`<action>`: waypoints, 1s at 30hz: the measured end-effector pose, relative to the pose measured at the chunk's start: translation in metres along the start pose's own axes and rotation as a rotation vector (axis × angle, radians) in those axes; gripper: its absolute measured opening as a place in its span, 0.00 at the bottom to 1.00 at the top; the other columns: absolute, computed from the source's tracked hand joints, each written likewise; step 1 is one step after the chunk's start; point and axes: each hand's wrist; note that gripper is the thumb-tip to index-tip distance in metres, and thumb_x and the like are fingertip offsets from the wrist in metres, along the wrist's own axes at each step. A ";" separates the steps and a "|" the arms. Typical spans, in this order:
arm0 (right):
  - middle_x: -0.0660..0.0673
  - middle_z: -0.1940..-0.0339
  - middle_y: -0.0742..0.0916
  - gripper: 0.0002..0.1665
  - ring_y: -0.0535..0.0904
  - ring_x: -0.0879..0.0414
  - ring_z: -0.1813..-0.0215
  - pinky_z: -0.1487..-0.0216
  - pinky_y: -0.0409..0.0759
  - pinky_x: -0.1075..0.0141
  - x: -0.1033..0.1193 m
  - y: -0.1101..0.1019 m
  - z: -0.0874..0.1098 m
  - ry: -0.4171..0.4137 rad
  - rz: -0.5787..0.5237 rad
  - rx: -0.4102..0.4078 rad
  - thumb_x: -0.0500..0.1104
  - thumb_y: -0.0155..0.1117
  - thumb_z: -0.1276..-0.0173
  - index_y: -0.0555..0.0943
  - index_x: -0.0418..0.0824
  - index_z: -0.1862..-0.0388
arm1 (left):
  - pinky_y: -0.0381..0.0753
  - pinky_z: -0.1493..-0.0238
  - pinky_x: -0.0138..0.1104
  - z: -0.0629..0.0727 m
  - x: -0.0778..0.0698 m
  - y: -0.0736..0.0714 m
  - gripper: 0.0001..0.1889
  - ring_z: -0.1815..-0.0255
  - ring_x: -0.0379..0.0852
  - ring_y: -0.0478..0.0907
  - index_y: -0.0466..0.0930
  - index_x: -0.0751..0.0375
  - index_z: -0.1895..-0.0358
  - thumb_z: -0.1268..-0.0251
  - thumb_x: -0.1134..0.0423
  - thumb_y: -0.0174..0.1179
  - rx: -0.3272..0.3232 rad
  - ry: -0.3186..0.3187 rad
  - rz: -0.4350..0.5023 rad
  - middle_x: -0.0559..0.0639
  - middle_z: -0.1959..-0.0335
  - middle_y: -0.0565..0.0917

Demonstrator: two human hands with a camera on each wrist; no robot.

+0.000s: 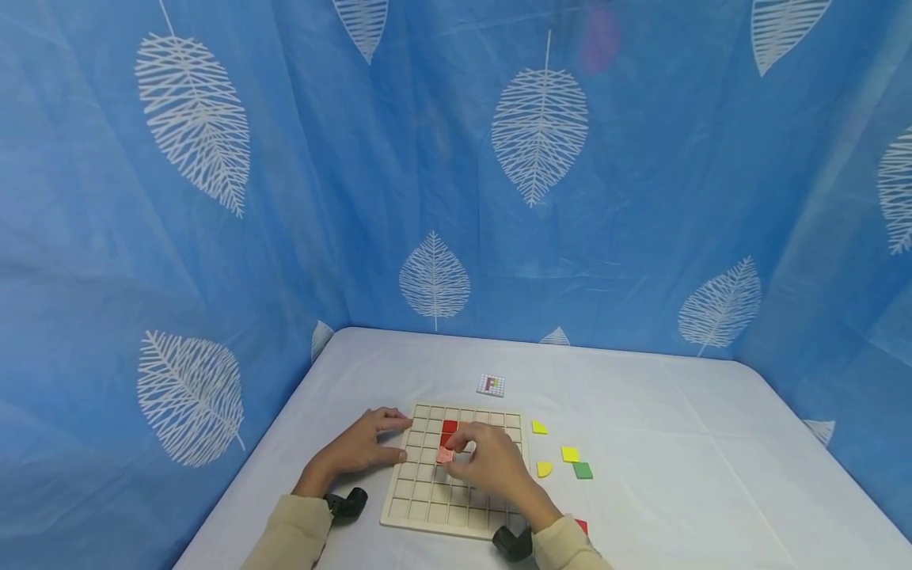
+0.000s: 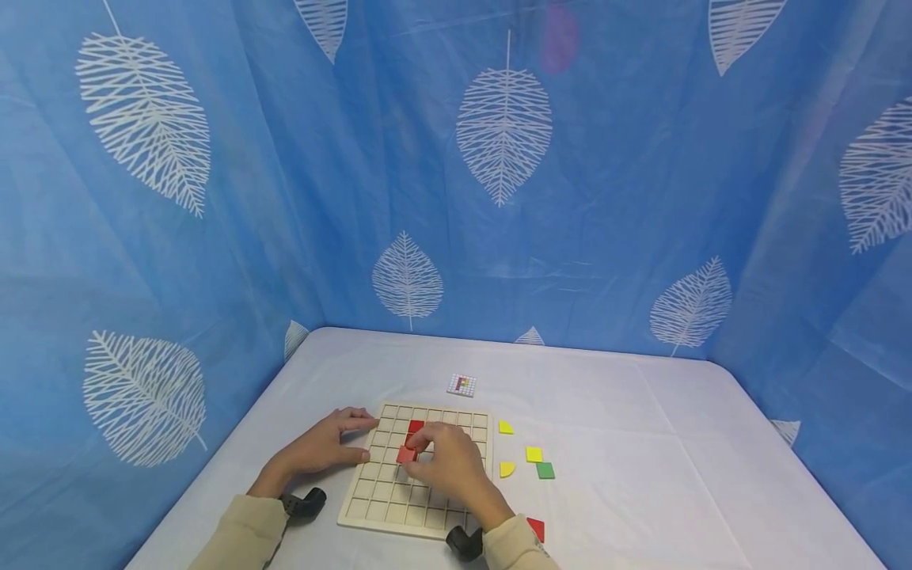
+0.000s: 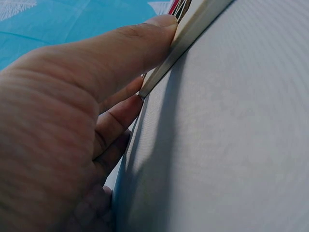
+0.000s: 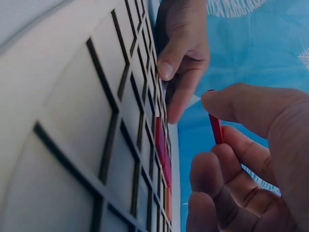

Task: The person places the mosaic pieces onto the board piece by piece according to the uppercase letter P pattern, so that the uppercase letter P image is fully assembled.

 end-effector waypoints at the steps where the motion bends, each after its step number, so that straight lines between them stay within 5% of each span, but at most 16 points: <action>1: 0.59 0.68 0.86 0.09 0.75 0.67 0.72 0.70 0.74 0.72 0.000 0.000 0.000 0.003 0.008 0.003 0.49 0.78 0.46 0.88 0.53 0.66 | 0.62 0.29 0.62 0.000 0.000 0.000 0.34 0.27 0.58 0.63 0.79 0.54 0.34 0.46 0.49 0.74 -0.002 0.000 -0.003 0.52 0.34 0.75; 30: 0.63 0.73 0.83 0.10 0.73 0.69 0.71 0.69 0.71 0.71 -0.001 0.013 0.004 0.042 0.143 0.102 0.52 0.78 0.49 0.88 0.55 0.68 | 0.61 0.28 0.63 0.000 0.001 0.001 0.33 0.26 0.59 0.63 0.80 0.52 0.35 0.46 0.50 0.75 -0.008 -0.014 -0.002 0.53 0.33 0.74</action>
Point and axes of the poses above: each hand's wrist, its own z-axis away from the middle knuckle, its own y-axis out of the palm, x = y × z
